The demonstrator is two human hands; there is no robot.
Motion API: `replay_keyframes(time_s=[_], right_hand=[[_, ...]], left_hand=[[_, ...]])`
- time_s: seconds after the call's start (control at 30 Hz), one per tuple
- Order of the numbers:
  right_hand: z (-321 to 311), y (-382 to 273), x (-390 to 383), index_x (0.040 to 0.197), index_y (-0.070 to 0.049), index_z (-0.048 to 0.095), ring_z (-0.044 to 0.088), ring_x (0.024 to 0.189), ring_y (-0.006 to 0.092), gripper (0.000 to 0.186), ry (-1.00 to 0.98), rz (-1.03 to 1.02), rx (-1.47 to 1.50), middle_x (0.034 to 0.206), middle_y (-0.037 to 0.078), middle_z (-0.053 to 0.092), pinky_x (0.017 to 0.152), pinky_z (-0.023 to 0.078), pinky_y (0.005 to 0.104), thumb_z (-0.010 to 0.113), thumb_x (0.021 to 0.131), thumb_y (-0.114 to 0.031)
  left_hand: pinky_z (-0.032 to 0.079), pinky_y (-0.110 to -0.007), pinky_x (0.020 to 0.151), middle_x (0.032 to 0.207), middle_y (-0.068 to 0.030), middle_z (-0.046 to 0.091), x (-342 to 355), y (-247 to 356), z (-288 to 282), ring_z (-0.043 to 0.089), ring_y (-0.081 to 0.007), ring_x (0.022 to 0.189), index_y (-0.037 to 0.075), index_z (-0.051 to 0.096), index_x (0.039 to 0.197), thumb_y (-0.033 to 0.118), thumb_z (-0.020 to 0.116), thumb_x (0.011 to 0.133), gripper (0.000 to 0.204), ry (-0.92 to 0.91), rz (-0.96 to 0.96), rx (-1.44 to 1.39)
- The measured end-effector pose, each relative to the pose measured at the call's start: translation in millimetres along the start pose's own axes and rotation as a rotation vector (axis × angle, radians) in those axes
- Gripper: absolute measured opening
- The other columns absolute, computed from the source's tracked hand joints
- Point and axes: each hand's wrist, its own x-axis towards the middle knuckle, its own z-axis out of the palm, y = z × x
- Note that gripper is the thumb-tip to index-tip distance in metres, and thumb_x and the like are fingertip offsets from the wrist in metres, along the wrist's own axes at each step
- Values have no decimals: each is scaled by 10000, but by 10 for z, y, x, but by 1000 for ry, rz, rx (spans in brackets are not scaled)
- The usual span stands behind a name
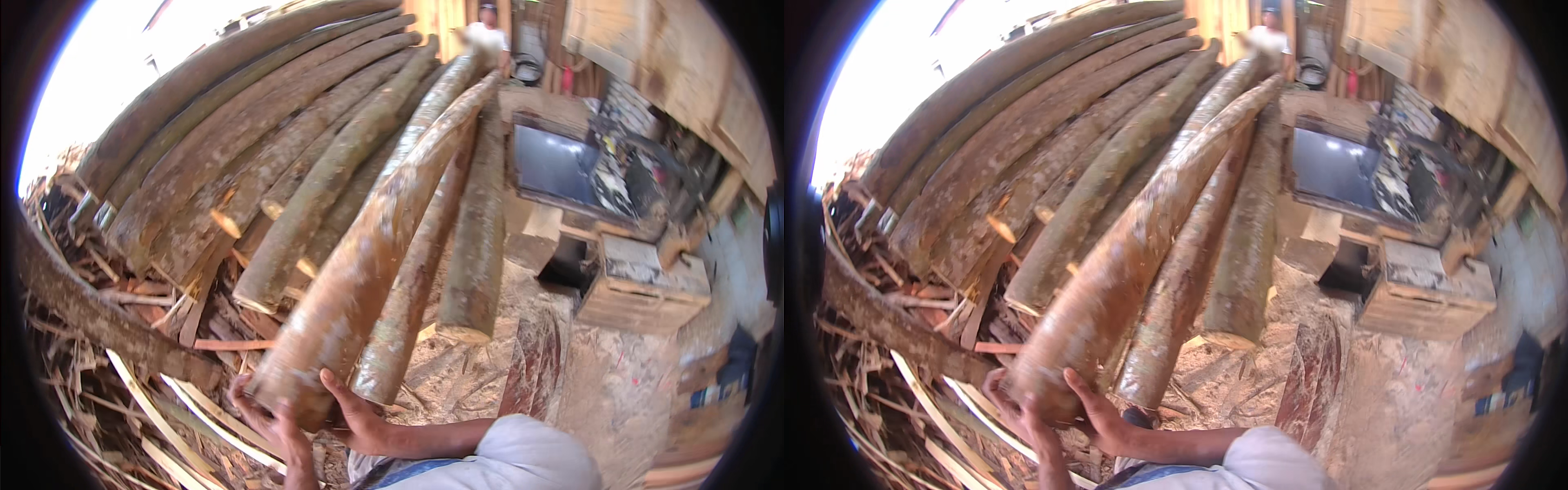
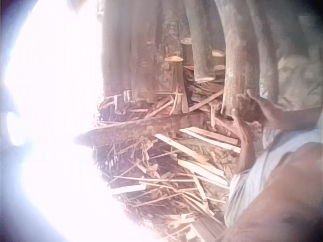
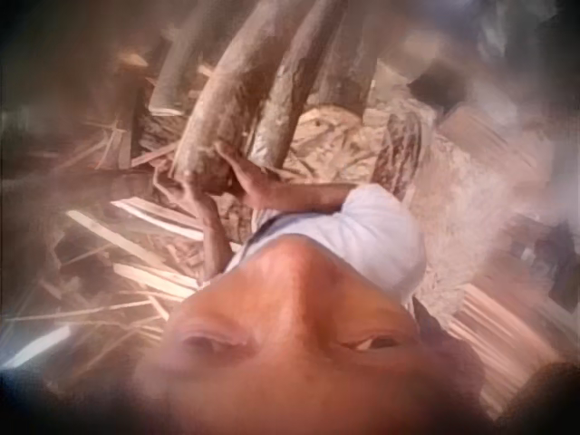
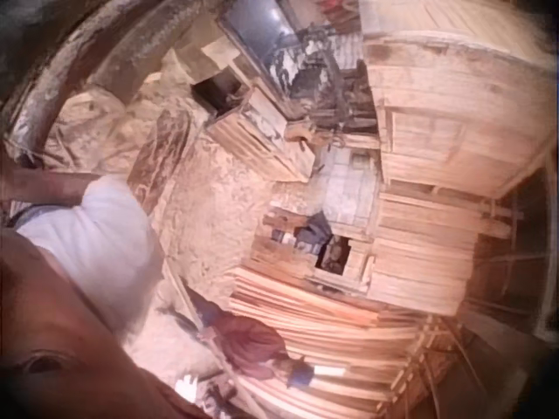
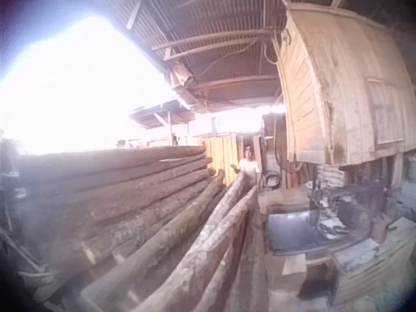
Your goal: The person feeds long logs and planks through a bandsaw to cut them into lumber. A coworker assists by guiding the wood and removing the cut pieces. The person repeatedly positions logs on the saw table and pushes them through the blade.
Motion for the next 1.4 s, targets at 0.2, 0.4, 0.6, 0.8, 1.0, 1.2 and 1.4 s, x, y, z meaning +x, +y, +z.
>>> replay_keyframes(time_s=[0.2,0.4,0.6,0.8,1.0,1.2,1.4], right_hand=[[-1350,142,-582,1366,-54,391,529,1137,177,778,324,-187,2,1297,63,520,973,440,328,666,822,-538],[-1442,-121,-1632,1384,-98,399,519,1193,217,774,311,-484,-112,1311,107,526,1017,414,401,416,881,-685],[-2162,-415,-2344,1449,-137,310,466,1255,302,854,-155,-548,330,1425,151,404,1050,396,441,312,857,-753],[-2495,-579,-2334,1436,-111,313,519,1181,209,710,283,-558,-264,1345,115,476,980,443,373,386,932,-605],[-3067,-433,-2138,1400,-160,383,592,1041,193,609,585,-349,-440,1251,80,553,852,493,387,376,893,-496],[-3519,-194,-1982,1268,-110,512,590,1053,220,638,621,-422,-337,1204,79,595,861,485,375,293,909,-589],[-3528,-400,-2106,1392,-175,447,552,1010,158,590,907,-443,-622,1224,33,564,843,431,327,416,901,-502]], left_hand=[[405,-405,858,1064,-134,437,-1417,-480,570,451,-271,1011,36,471,1100,352,640,787,475,-177,233,69],[419,-406,843,1103,-108,594,-1640,-93,716,524,-271,998,77,567,1071,268,757,708,452,-681,583,-114],[393,-441,891,1173,-70,611,-1954,427,1284,541,-278,1057,170,601,1076,252,816,619,512,-800,854,-189],[369,-437,943,1204,-8,605,-2115,162,1260,527,-235,1104,195,581,1079,213,796,645,485,-763,793,-165],[358,-476,1000,1310,-12,533,-2537,-871,1048,477,-250,1184,202,578,1108,165,782,679,476,-1000,783,7],[353,-476,1017,1329,-31,521,-2766,-888,1059,458,-260,1232,161,599,1110,133,714,756,374,-1121,606,-46],[465,-391,895,1068,-103,653,-1819,-668,605,605,-256,1046,68,635,1046,78,668,764,284,-879,479,-190]])
